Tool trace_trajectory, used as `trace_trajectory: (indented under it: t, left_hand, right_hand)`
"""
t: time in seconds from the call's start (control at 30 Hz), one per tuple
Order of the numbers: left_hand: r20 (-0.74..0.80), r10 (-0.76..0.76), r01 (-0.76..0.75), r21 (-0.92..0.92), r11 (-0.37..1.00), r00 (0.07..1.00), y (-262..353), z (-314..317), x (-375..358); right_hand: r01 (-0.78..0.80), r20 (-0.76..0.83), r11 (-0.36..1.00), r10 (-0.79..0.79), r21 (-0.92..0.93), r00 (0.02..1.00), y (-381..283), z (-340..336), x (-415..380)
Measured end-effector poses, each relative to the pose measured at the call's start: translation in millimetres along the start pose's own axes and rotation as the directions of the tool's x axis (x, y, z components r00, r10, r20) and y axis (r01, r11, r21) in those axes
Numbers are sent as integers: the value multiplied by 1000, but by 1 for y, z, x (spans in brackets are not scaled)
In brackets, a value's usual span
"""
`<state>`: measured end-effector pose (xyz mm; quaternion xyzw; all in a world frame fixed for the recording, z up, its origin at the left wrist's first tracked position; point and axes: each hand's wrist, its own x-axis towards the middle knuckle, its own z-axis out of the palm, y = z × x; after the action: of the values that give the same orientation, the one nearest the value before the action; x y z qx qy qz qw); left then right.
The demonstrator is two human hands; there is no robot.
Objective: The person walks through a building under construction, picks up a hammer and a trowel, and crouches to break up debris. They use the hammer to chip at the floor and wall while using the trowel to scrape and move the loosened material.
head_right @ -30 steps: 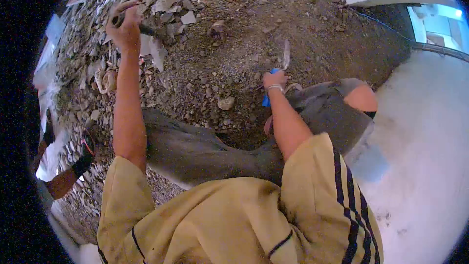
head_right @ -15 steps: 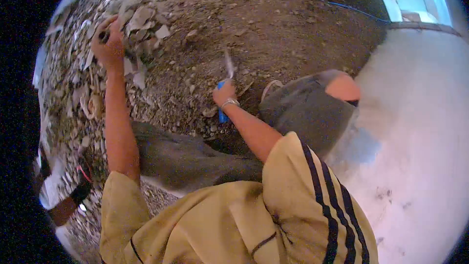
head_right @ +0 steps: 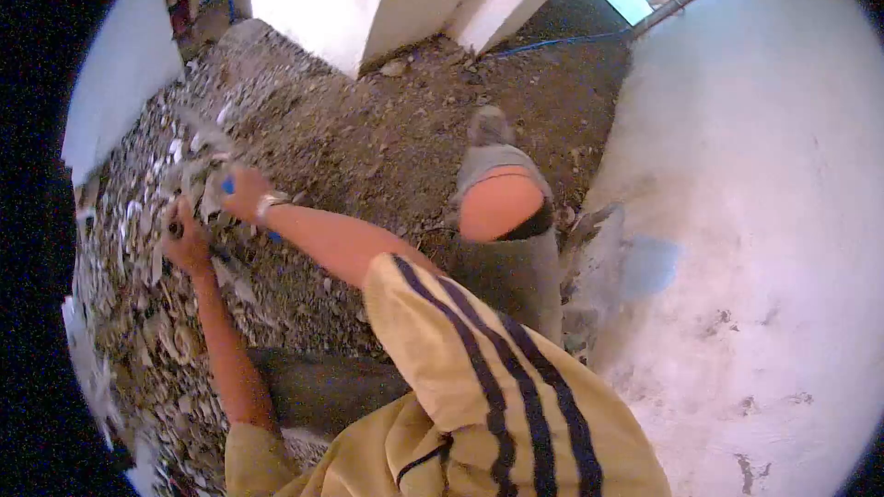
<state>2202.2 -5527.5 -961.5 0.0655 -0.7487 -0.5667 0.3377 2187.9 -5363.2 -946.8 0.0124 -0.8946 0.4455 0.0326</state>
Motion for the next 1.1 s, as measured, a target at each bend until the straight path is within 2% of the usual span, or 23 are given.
trace_trajectory:
  t: [0.03,0.1,0.17,0.23,0.27,0.3,0.33,0.37,0.4,0.43,0.53,0.6,0.63,0.67,0.73,0.83,0.87,0.93,0.97,1.0,1.03,1.07,1.1]
  left_hand:
    - [-15,-123,120,-111,987,992,-4,3,0]
    - [-1,-41,41,-102,994,999,-17,1,4]
    - [-72,-38,42,45,998,997,6,6,3]
    - [-117,-128,127,-11,992,985,-9,6,4]
    - [-130,-166,164,-31,986,977,-19,3,7]
    - [-101,-296,246,-343,907,950,-20,3,10]
    - [-33,-409,305,-611,730,912,-18,0,13]
    - [-120,-320,264,-340,903,940,-15,-5,16]
    - [-205,-226,226,-25,974,952,-11,-12,19]
    - [-244,-165,208,162,965,956,5,-7,19]
    - [-291,-64,206,493,845,955,94,34,7]
    - [-307,-60,235,574,785,950,135,59,-4]
    - [-363,-147,270,318,909,920,144,69,-5]
    - [-321,55,97,438,894,945,143,75,-2]
    - [-356,35,164,514,842,934,176,98,-6]
    - [-506,7,220,388,895,863,211,133,-18]
    - [-541,-22,294,423,857,841,229,144,-25]
    - [-630,-4,312,380,871,777,240,157,-44]
    - [-652,-5,315,360,879,758,246,160,-49]
    - [-661,52,348,458,818,749,253,161,-54]
    - [-709,-74,440,349,827,701,257,161,-58]
    - [-744,-187,515,237,824,642,264,156,-62]
    - [-768,-291,574,120,810,571,270,150,-68]
  right_hand:
    - [25,29,999,-26,27,999,-22,-7,7]
    - [177,91,983,-172,-42,981,-36,-9,32]
    - [170,224,985,-161,-21,961,-59,-31,45]
    - [351,422,932,-285,-88,861,-61,-26,92]
    - [424,450,899,-334,-111,828,-62,-20,113]
    - [494,478,860,-383,-128,791,-69,-21,132]
    - [559,510,818,-425,-137,748,-70,-19,149]
    - [616,524,770,-461,-165,716,-69,-16,165]
    - [682,552,712,-505,-169,664,-70,-11,178]
    - [687,577,723,-532,-72,620,-65,-21,186]
    - [725,672,647,-648,236,358,-50,-37,178]
    - [687,699,624,-676,372,236,-36,-26,191]
    - [652,717,639,-667,408,205,-30,-15,199]
    - [616,732,656,-656,435,182,-26,-4,206]
    - [535,758,696,-635,479,148,-16,21,205]
    - [424,791,738,-607,525,75,7,59,181]
    - [409,814,757,-578,510,55,15,71,169]
    - [369,864,813,-501,451,46,35,88,132]
    - [458,860,770,-510,445,21,48,102,116]
    - [540,859,726,-511,425,11,62,116,97]
    - [618,854,672,-521,407,4,70,122,80]
    - [593,779,612,-625,524,-44,79,123,66]
    - [613,806,598,-581,516,-111,74,111,59]
